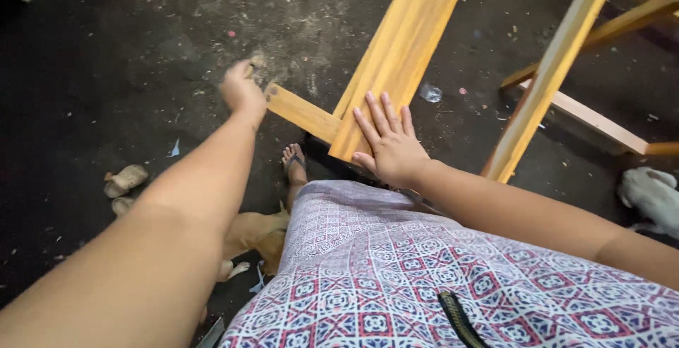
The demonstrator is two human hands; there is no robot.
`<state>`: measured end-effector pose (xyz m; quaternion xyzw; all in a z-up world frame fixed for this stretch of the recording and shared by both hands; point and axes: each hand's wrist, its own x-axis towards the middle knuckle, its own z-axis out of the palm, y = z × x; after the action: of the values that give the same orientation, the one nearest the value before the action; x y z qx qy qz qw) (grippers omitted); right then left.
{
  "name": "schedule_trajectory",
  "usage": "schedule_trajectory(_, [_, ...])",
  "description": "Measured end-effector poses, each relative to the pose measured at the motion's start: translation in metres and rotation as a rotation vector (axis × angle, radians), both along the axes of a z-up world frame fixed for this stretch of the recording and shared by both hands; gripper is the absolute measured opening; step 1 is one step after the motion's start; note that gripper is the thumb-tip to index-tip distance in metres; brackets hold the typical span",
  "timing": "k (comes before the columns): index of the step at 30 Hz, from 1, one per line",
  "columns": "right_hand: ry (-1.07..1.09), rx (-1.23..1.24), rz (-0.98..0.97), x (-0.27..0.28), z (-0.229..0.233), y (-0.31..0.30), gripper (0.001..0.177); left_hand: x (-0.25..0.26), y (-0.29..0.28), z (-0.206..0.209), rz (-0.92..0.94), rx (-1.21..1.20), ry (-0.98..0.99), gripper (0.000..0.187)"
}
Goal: The recorder uses a piece of sandpaper to smooth the edges and surfaces of several wooden furniture components.
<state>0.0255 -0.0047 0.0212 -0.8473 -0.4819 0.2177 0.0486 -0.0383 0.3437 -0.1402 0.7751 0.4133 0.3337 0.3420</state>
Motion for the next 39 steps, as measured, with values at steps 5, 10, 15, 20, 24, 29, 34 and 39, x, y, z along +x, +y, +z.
schedule_trajectory(5, [0.007, -0.012, -0.029, 0.004, 0.004, -0.003, 0.089, -0.001, -0.046, -0.007, -0.126, -0.112, 0.392, 0.025])
schedule_trajectory(10, [0.043, -0.013, -0.009, 0.002, 0.003, -0.005, 0.087, -0.032, -0.052, -0.008, -0.294, 0.242, 0.106, 0.044])
schedule_trajectory(15, [0.009, 0.008, 0.013, 0.001, 0.001, -0.002, 0.088, 0.006, -0.05, 0.018, -0.156, -0.254, 0.262, 0.029])
schedule_trajectory(20, [-0.009, 0.006, -0.003, 0.005, -0.003, -0.001, 0.089, -0.024, -0.051, 0.008, -0.306, 0.23, 0.179, 0.037])
schedule_trajectory(24, [-0.01, 0.013, 0.014, 0.004, -0.005, -0.004, 0.088, -0.018, -0.061, 0.048, -0.232, 0.156, 0.362, 0.036])
schedule_trajectory(29, [-0.053, 0.003, 0.017, 0.005, -0.001, -0.001, 0.089, -0.012, -0.067, 0.071, -0.235, -0.093, 0.581, 0.03])
schedule_trajectory(34, [-0.005, -0.012, 0.021, 0.002, -0.001, -0.002, 0.088, -0.044, -0.052, 0.017, -0.297, 0.332, 0.228, 0.033])
schedule_trajectory(39, [-0.018, -0.013, 0.006, 0.0, -0.001, -0.001, 0.088, -0.008, -0.046, 0.04, -0.224, -0.088, 0.49, 0.022])
